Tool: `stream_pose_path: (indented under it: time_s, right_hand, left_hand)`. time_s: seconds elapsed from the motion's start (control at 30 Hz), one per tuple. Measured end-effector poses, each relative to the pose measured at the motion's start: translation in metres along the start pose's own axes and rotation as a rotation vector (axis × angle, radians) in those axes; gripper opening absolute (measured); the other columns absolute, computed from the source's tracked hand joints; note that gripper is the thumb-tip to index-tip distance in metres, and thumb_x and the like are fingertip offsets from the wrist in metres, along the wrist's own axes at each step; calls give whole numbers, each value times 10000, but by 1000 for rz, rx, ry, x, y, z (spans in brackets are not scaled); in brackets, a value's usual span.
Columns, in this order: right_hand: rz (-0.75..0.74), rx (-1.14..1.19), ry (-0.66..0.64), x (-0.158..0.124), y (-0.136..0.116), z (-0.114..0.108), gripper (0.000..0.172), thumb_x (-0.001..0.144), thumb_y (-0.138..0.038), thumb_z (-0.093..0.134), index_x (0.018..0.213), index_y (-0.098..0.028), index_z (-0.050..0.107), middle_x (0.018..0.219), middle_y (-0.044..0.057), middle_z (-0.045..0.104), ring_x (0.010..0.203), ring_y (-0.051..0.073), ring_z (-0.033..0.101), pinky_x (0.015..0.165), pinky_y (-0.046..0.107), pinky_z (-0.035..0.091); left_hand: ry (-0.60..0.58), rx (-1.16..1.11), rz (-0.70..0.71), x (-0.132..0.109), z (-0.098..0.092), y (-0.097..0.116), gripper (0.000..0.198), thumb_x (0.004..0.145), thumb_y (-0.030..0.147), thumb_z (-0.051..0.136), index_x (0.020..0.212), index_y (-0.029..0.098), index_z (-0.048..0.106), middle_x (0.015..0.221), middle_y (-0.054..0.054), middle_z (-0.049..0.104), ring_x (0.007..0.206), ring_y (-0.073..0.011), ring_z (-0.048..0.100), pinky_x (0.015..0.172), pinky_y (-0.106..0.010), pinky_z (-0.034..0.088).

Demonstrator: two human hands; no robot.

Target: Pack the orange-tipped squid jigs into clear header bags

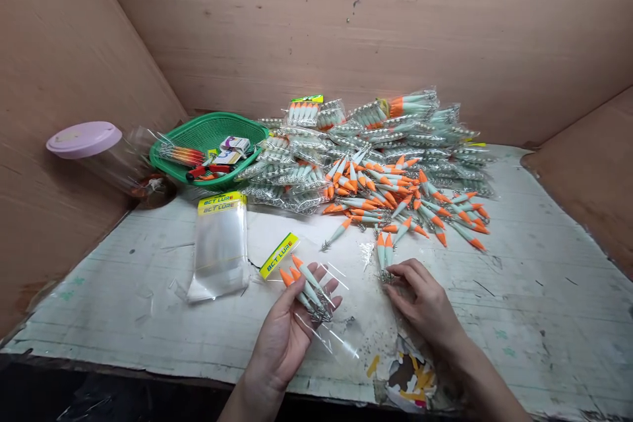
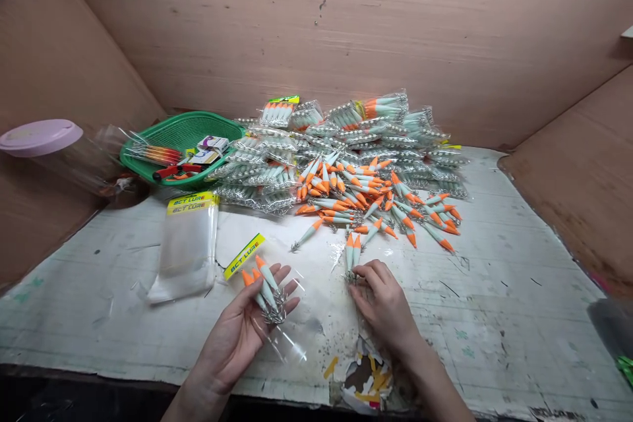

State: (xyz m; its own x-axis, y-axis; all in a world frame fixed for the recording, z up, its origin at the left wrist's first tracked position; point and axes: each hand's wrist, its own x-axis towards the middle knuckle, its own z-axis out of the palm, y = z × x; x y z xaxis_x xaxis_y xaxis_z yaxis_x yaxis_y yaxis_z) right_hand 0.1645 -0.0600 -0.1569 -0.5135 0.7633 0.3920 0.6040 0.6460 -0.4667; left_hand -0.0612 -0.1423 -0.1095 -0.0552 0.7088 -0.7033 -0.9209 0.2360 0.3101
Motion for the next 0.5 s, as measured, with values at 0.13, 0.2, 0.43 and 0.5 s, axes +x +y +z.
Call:
stream_pose_path:
  time_s: [0.13, 0.2, 0.43, 0.5]
  right_hand:
    - [-65, -63, -51, 3, 0, 4, 200, 891, -162, 508, 1070, -172, 597, 874, 65, 552, 822, 183, 571, 680, 303, 521]
    - [-89, -19, -36, 5, -4, -3, 193, 894, -145, 489, 1047, -176, 602, 859, 61, 553, 789, 171, 576, 652, 281, 518]
    - [-185, 211, -242, -6, -49, -89, 202, 870, -206, 551, 1065, -239, 592, 843, 48, 582, 726, 148, 611, 594, 213, 513]
    - [-272, 248, -291, -10, -64, -98, 132, 905, -241, 503, 970, -244, 618, 747, 28, 570, 627, 121, 579, 510, 182, 471]
  left_hand:
    - [-28, 18, -7, 3, -1, -3, 307, 890, 175, 522, 1190, 110, 534, 1226, -128, 628, 1026, -290, 651, 803, -409, 590]
    - [-51, 17, -17, 4, -1, -3, 322, 892, 188, 524, 1206, 115, 526, 1235, -127, 622, 1031, -289, 649, 808, -408, 588]
    - [-63, 21, -24, 5, -2, -3, 358, 895, 225, 529, 1242, 138, 504, 1289, -123, 586, 1016, -312, 651, 799, -432, 580]
    - [-70, 31, -38, 4, 0, -4, 362, 894, 225, 527, 1246, 142, 501, 1297, -123, 579, 1014, -317, 650, 797, -438, 577]
